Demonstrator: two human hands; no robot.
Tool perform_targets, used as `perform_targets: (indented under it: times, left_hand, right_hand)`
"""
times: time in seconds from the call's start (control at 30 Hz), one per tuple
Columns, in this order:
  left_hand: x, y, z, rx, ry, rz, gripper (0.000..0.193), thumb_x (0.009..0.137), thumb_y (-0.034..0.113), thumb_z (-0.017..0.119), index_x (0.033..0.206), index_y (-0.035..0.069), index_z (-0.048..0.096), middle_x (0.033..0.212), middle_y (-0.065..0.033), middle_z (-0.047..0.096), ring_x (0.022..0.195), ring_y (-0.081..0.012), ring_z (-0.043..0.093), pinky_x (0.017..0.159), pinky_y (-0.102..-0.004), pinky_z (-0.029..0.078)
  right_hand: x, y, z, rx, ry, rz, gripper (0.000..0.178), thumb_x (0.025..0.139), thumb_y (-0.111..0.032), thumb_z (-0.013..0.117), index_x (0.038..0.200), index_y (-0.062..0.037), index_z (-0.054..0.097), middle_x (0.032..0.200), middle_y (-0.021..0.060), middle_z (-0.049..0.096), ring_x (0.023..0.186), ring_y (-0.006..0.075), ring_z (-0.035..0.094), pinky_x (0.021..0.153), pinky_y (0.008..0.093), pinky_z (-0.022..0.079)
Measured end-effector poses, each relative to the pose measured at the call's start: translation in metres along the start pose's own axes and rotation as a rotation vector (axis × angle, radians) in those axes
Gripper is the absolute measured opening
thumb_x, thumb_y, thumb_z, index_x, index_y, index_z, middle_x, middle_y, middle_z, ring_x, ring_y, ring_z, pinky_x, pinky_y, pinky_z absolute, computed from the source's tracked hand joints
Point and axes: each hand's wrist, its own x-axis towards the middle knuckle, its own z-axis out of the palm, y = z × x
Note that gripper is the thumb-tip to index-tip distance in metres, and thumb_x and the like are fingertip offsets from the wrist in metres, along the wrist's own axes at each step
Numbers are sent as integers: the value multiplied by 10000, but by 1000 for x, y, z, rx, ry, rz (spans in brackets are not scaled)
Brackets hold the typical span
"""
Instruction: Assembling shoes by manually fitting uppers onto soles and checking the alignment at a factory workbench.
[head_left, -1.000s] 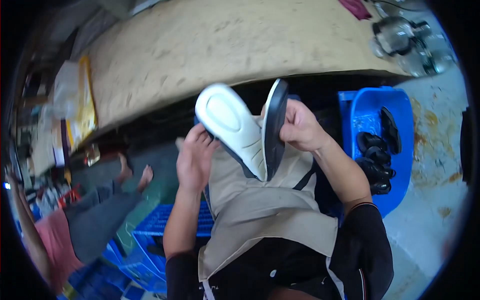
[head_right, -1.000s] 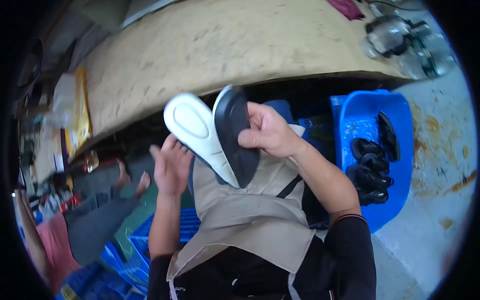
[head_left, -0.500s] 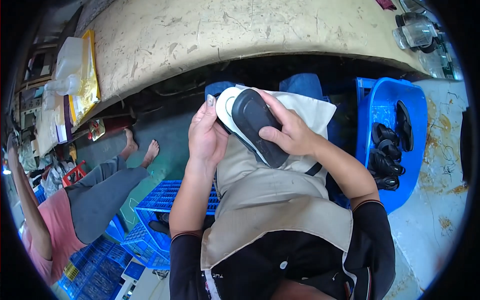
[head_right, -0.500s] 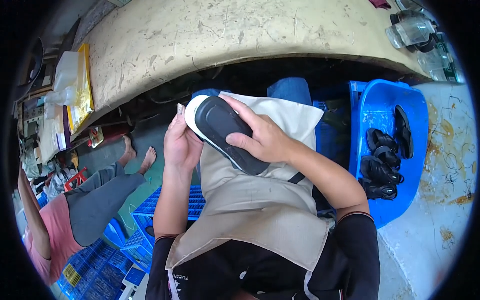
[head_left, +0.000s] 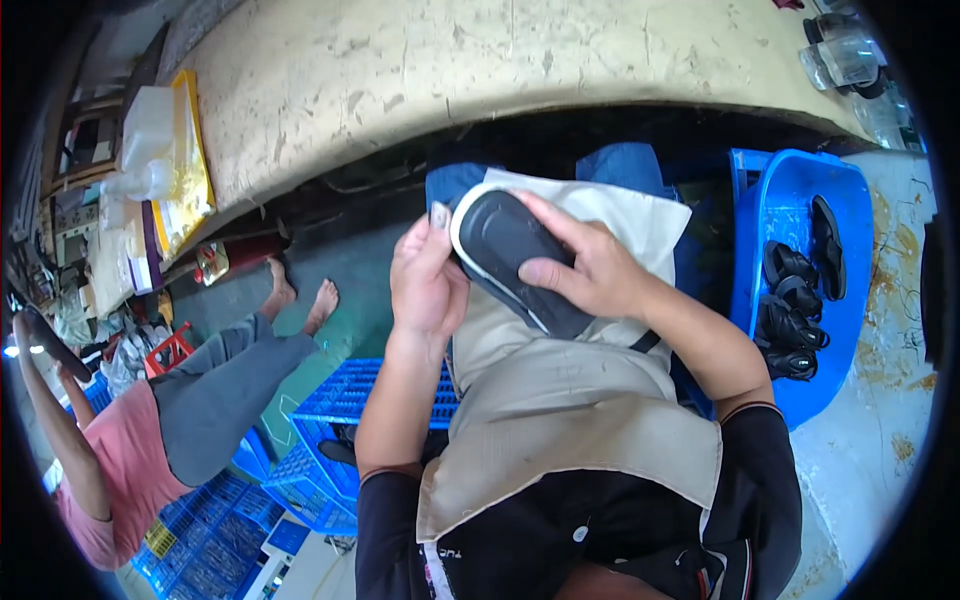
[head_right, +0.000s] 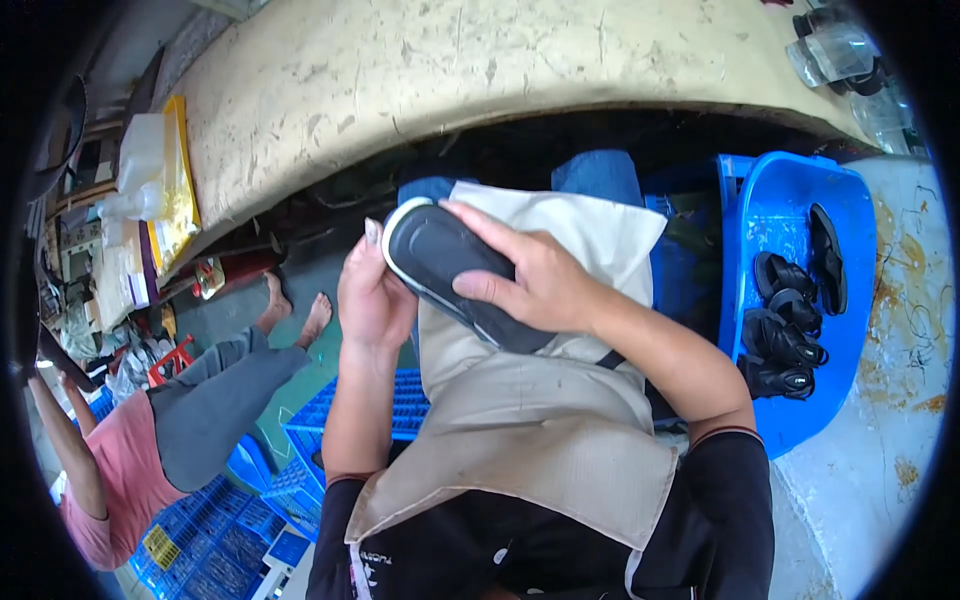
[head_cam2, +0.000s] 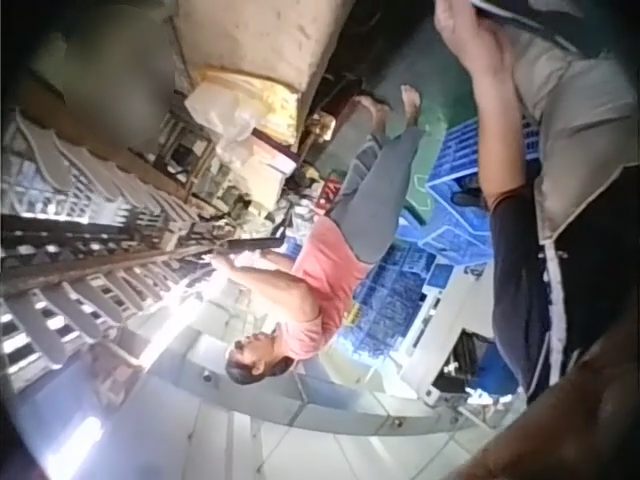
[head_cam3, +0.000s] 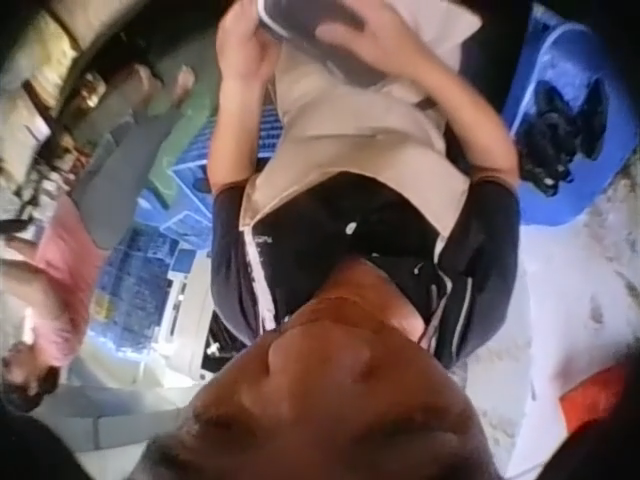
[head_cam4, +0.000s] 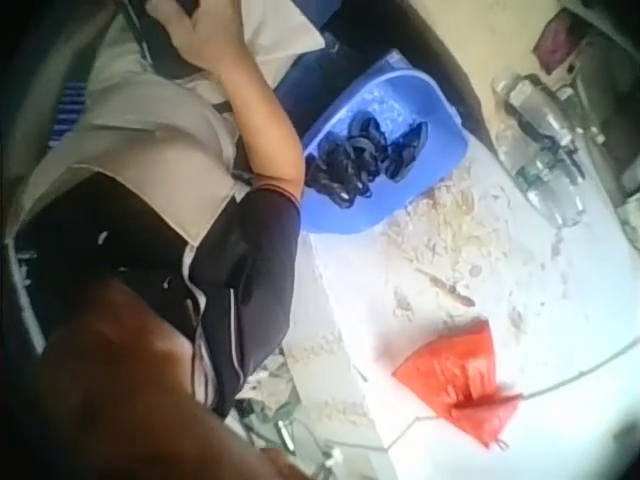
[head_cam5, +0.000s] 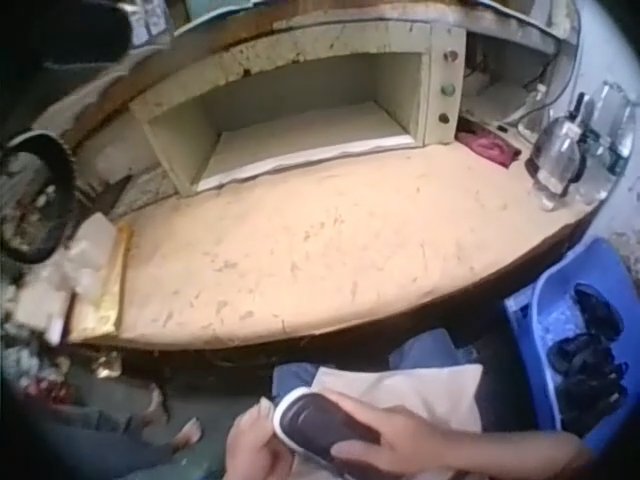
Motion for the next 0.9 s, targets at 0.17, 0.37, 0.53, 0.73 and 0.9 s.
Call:
perform_targets:
  times: [0.17,0.37,0.53,0.73,0.9]
  left_hand:
    - [-1,4,-1,-19,-57,22,208,1072,201,478,985,64,610,931,-72,666,827,-112,629,758,-231,516]
    - [3,24,22,86,-63,22,232,1059,197,503,938,52,638,902,-66,669,797,-102,613,731,-220,501]
    - [26,32,25,467,-21,-1,215,1027,140,530,955,-2,675,869,-47,661,767,-90,578,702,-205,465]
    - [36,-36,-6,333,-26,-98,272,1046,204,523,1120,-23,653,987,-88,701,835,-128,657,756,-243,532]
    - [26,-67,-14,322,-119,-224,280,1043,207,532,1157,-27,634,995,-79,691,827,-101,628,749,-226,515]
  right_hand:
    - [0,-17,-5,-10,-25,-2,684,892,-144,688,1511,-47,412,1267,214,663,958,328,711,804,354,549]
    - [2,-38,-16,-59,-30,1,687,894,-147,687,1514,-47,407,1270,223,659,957,342,711,806,359,550]
    - [7,-32,-8,-23,51,90,700,911,-111,662,1537,-29,360,1371,221,592,1113,282,663,908,329,522]
    - [13,44,-5,585,91,116,800,897,-18,671,1573,-15,244,1443,232,513,1185,272,614,975,320,505]
    - [-6,61,-14,587,65,164,870,875,36,683,1588,-17,186,1465,224,487,1196,267,605,999,331,502]
